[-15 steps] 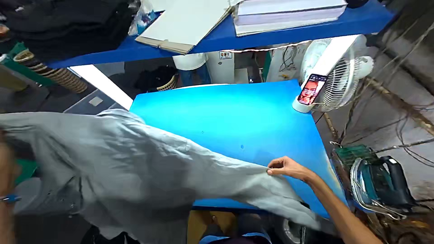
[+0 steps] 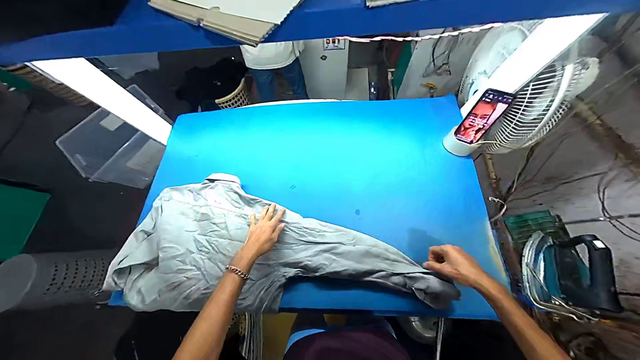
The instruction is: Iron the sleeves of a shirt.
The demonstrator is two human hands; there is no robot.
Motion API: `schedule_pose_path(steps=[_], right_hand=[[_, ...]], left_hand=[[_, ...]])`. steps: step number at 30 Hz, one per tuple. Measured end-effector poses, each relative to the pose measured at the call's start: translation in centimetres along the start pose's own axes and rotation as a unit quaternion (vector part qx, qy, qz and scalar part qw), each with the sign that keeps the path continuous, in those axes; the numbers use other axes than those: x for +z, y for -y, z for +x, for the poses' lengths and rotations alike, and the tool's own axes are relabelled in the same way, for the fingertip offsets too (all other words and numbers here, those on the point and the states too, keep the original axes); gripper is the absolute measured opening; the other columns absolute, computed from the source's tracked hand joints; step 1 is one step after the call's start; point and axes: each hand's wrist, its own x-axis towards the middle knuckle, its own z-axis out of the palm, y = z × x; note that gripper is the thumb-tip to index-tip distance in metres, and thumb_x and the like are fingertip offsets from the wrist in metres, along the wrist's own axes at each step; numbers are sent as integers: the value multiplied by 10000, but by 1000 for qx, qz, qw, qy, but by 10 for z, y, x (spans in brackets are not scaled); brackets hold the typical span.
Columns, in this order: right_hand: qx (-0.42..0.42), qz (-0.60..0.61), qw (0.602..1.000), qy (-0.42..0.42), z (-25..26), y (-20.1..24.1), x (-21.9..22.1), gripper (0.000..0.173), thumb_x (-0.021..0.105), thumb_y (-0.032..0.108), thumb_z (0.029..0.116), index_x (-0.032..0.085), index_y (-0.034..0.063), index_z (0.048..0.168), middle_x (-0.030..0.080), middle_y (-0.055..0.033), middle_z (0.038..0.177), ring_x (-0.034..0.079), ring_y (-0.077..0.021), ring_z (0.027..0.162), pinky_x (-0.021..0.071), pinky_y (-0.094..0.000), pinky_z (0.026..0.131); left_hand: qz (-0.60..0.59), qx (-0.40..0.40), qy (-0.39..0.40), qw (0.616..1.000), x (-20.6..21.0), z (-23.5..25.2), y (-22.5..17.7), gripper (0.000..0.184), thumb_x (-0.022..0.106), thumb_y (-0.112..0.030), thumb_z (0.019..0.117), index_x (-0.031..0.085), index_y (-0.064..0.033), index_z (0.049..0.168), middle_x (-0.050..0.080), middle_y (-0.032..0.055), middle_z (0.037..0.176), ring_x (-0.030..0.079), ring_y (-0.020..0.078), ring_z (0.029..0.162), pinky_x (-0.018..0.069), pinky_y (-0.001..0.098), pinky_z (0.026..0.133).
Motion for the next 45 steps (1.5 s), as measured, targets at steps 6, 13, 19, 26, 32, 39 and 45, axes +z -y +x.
schedule_pose_path(steps=[6,13,19,26,32,39,45], right_hand=[[126,98,985,-62,-39,-33,17,458,728,515,927,721,105,1129,729,-97,949,702,-250,856,571,-524,821],[42,161,947,-275,-59,-16,26,190,730,-103,777,706,58,876,714,-82,897,697,-229,840,598,-479,776],[141,84,876,-453,-49,-12,56,179,602,6,968,762,76,1013,692,-152,1111,676,-321,1020,566,-566,855],[263,116,896,-338,-3,0,55,558,826,434,860,674,-11,1161,635,-245,1112,620,-431,1044,512,-641,863],[122,189,888,-402,-5,6,43,303,767,127,920,665,-9,1170,710,-210,969,705,-348,915,550,-611,840],[251,255,851,-384,-3,10,51,320,577,296,1068,607,15,1218,718,-134,780,705,-269,604,612,-478,575],[329,282,883,-179,-32,27,54,557,781,397,918,578,8,1261,715,-203,846,721,-325,612,634,-504,578]], left_hand=[[23,51,-53,997,32,31,34,585,343,-477,1080,277,-309,1636,184,79,1719,153,334,1583,173,752,1157],[29,47,-55,997,-20,74,49,304,785,-257,890,718,-59,1109,655,237,1094,596,461,1096,416,704,934],[-48,63,-62,995,-37,91,60,154,757,-214,930,755,-60,928,718,153,969,631,399,1059,374,676,1042],[-100,16,79,992,-54,97,73,155,786,-210,910,768,-81,994,725,140,862,688,346,866,506,650,842],[-199,17,9,980,-76,81,86,75,718,-96,955,735,-24,941,691,130,792,660,270,750,531,554,745],[-20,-59,-153,986,-26,64,65,269,592,-116,1013,638,49,1221,609,328,1226,560,530,1201,428,694,1007],[-37,56,-112,991,6,-22,-1,482,649,-406,974,661,-31,1277,666,206,1238,644,393,1153,537,577,955]])
